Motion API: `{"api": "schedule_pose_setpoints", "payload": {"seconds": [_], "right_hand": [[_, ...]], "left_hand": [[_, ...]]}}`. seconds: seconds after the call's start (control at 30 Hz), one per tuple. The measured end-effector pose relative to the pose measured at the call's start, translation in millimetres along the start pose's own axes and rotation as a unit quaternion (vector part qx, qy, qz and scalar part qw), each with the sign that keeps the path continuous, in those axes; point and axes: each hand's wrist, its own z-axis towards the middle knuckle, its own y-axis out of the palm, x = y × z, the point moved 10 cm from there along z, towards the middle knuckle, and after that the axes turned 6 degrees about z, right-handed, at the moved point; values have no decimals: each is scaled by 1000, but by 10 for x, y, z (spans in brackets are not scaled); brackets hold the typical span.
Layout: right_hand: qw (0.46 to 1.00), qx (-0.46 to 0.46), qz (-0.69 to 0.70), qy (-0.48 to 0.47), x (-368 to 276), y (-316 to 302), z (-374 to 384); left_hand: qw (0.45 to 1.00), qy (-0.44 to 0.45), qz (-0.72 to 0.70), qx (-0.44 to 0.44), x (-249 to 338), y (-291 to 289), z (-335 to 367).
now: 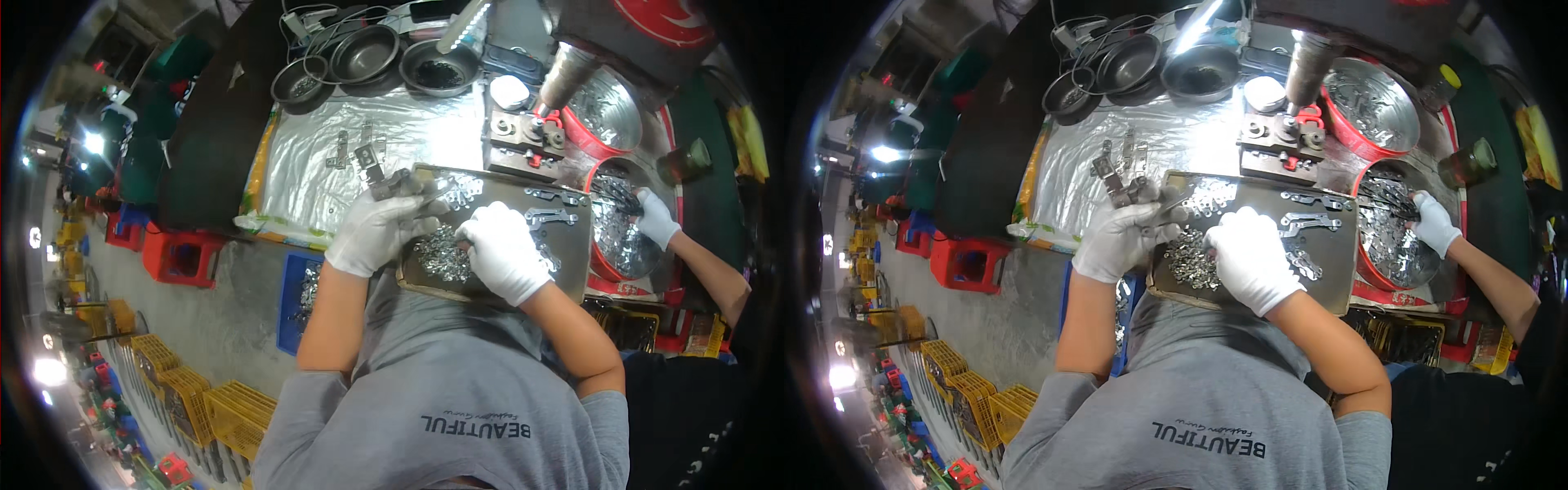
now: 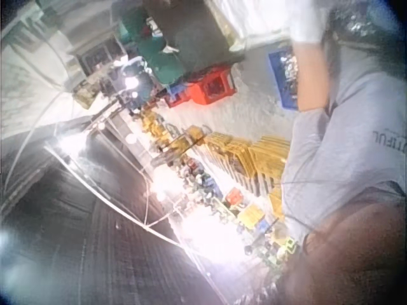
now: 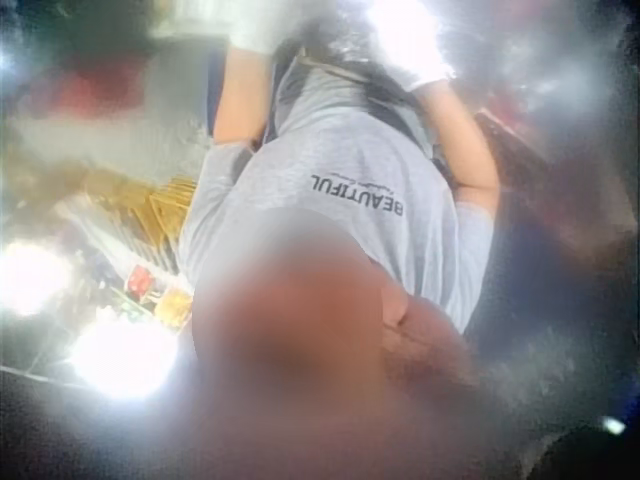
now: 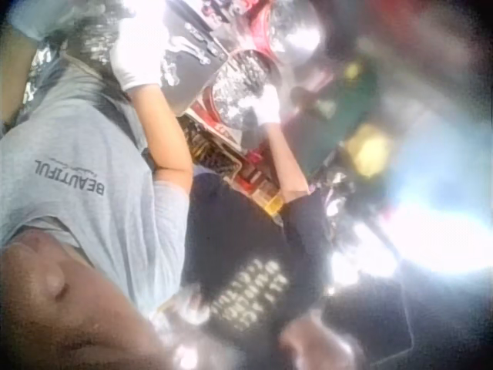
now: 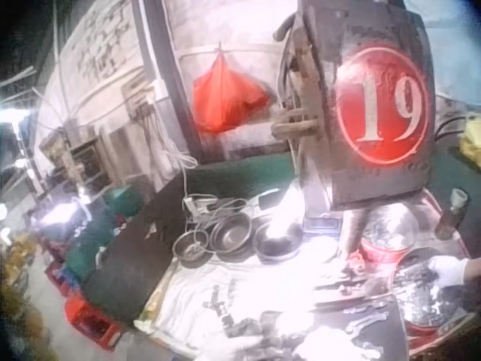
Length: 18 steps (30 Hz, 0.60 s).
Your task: The person assembles small metal components using a manual press machine.
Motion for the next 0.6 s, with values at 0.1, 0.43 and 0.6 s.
{"api": "schedule_pose_setpoints", "payload": {"seconds": [0.1, 0.43, 0.6], "right_hand": [[1000, 0, -8, 9, -15, 17, -8], [998, -26, -36, 34, 109, 29, -96], [999, 0, -29, 30, 60, -29, -135]], "left_hand": [[996, 56, 67, -33, -114, -119, 20], [997, -67, 33, -3, -412, 141, -23], [999, -39, 28, 3, -344, 180, -89]]}}
